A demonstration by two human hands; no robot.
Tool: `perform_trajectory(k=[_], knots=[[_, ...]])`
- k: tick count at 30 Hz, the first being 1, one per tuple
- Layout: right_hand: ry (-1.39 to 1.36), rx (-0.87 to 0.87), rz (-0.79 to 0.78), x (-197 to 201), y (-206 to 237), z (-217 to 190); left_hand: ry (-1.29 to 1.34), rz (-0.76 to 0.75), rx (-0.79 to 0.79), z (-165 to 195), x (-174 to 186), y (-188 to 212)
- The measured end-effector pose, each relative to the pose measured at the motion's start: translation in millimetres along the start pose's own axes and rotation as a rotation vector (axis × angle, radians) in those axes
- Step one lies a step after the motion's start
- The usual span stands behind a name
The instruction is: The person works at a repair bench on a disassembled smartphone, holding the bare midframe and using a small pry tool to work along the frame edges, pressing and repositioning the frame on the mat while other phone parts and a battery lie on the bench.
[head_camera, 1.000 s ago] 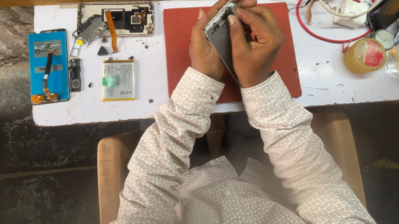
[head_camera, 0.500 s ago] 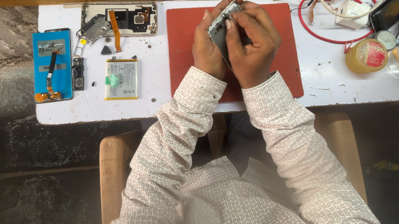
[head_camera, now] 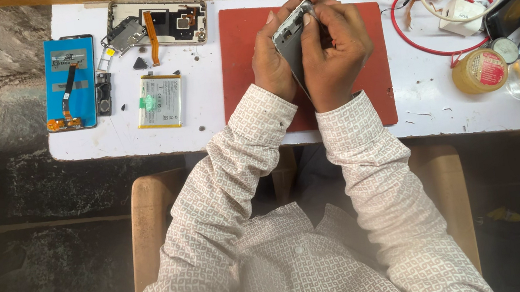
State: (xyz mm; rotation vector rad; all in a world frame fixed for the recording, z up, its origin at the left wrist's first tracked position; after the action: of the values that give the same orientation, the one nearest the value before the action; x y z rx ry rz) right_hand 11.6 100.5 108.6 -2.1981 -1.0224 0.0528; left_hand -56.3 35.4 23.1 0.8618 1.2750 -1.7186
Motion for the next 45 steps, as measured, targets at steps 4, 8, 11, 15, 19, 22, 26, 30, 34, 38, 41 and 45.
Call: perform_trajectory(k=[4, 8, 11, 15, 19, 22, 26, 30, 34, 38, 41, 45], knots=[[-0.046, 0.113, -0.064, 0, 5, -10, 0.000, 0.006, -0.015, 0, 2, -1], [-0.012, -0.004, 0.005, 2, 0, -2, -0.019, 0.028, -0.005, -1, 6, -1], [-0.041, 0.032, -0.021, 0, 2, -7, 0.015, -0.017, -0.017, 0, 2, -1], [-0.042, 0.129, -0.075, -2, 8, -15, 0.054, -0.013, -0.014, -1, -1, -2], [-0.041, 0.060, -0.035, 0, 5, -9, -0.025, 0.077, 0.017, -3, 5, -2], [-0.016, 0.151, -0.056, -2, 8, -16, 0.049, 0.002, -0.002, -1, -4, -2], [-0.002, 0.151, -0.061, -1, 9, -17, 0.000, -0.001, -0.006, 0, -4, -2], [-0.030, 0.045, -0.055, -2, 6, -9, 0.010, 0.032, -0.005, -1, -2, -2], [-0.015, 0.162, -0.055, -1, 9, -16, 0.036, -0.060, -0.014, 0, -9, -3], [-0.034, 0.043, -0.047, 0, 5, -6, -0.050, 0.034, -0.006, -1, 3, -3], [-0.030, 0.114, -0.061, -1, 7, -11, -0.023, -0.010, -0.017, -1, 1, -4], [-0.028, 0.114, -0.061, -2, 5, -11, -0.040, -0.002, -0.020, -2, 2, -4]])
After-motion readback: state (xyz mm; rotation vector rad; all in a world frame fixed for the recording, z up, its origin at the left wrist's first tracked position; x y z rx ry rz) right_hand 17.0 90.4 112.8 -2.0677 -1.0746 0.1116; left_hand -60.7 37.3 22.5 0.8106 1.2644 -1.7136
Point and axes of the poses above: each hand's wrist, its own y-axis away from the middle knuckle, its own x-axis out of the back of the hand, z = x × y, the point moved 8 cm from there along -y, towards the middle knuckle, and after that the axes turned 14 degrees about -x, right-handed, at the moved point
